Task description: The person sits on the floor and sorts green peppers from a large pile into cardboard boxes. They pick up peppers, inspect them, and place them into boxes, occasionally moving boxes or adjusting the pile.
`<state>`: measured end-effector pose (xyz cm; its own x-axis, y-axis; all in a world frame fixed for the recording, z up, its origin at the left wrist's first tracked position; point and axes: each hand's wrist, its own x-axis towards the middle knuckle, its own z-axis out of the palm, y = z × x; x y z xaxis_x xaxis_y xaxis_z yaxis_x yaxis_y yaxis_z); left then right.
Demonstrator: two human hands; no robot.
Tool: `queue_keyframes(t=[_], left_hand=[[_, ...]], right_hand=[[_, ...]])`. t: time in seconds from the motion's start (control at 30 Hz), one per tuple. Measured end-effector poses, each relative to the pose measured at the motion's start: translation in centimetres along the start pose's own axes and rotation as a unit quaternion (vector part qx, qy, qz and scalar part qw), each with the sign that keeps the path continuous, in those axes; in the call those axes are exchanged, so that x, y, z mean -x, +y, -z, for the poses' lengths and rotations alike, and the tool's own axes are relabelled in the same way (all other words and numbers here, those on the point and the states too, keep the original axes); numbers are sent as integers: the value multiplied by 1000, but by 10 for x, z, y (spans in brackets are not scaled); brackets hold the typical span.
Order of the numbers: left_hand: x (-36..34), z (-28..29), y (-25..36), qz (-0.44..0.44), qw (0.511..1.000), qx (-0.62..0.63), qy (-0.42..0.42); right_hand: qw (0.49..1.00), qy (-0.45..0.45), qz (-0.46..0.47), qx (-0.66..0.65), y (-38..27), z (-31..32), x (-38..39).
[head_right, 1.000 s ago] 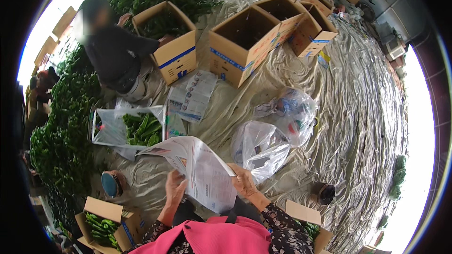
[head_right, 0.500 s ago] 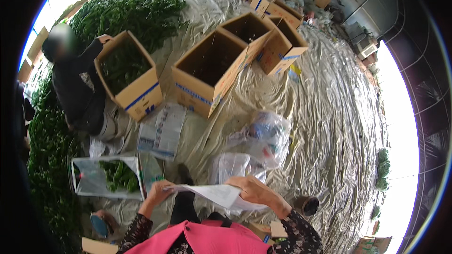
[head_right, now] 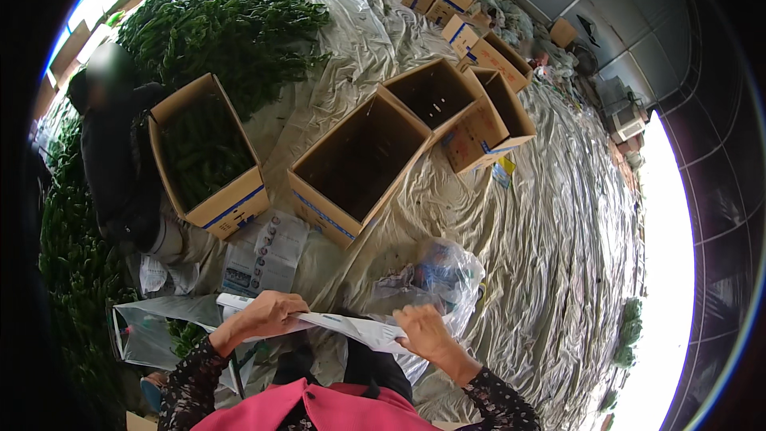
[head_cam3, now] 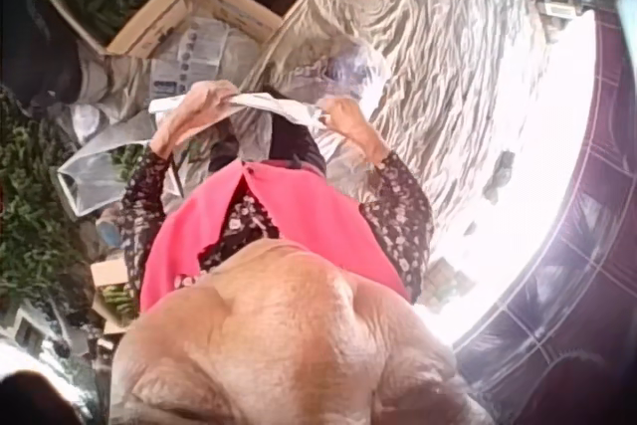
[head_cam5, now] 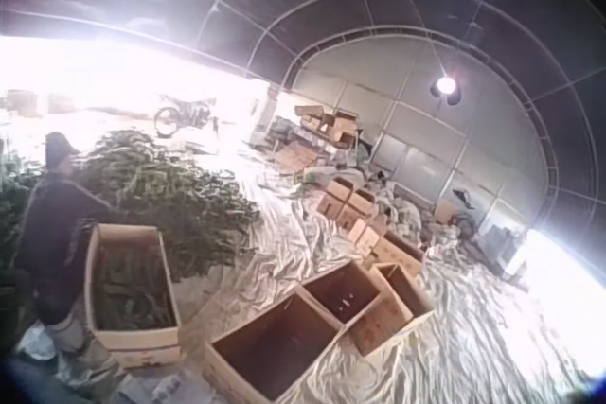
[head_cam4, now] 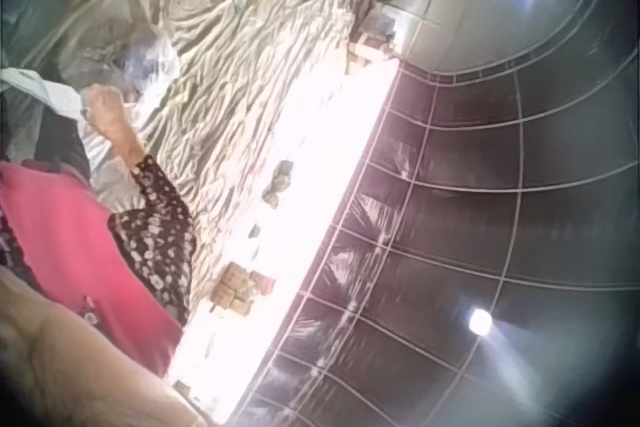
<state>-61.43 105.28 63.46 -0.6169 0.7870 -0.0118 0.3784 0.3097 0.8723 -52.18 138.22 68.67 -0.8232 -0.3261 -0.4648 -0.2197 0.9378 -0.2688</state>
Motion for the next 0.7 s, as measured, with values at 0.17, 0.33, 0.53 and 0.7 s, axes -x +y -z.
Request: queue_keyframes(t=[0.17,0.33,0.53,0.7], left_hand=[[-46,40,7,42,999,-25,1],[-108,80,-40,162,980,-112,-17],[-209,128,-155,227,957,-176,44],[-302,248,-138,214,875,-364,236]], right_hand=[[944,-62,88,-311,66,-7,-40],[947,-4,124,-298,144,93,-146],[973,35,202,-109,252,162,-345],[934,246,240,102,258,299,-499]])
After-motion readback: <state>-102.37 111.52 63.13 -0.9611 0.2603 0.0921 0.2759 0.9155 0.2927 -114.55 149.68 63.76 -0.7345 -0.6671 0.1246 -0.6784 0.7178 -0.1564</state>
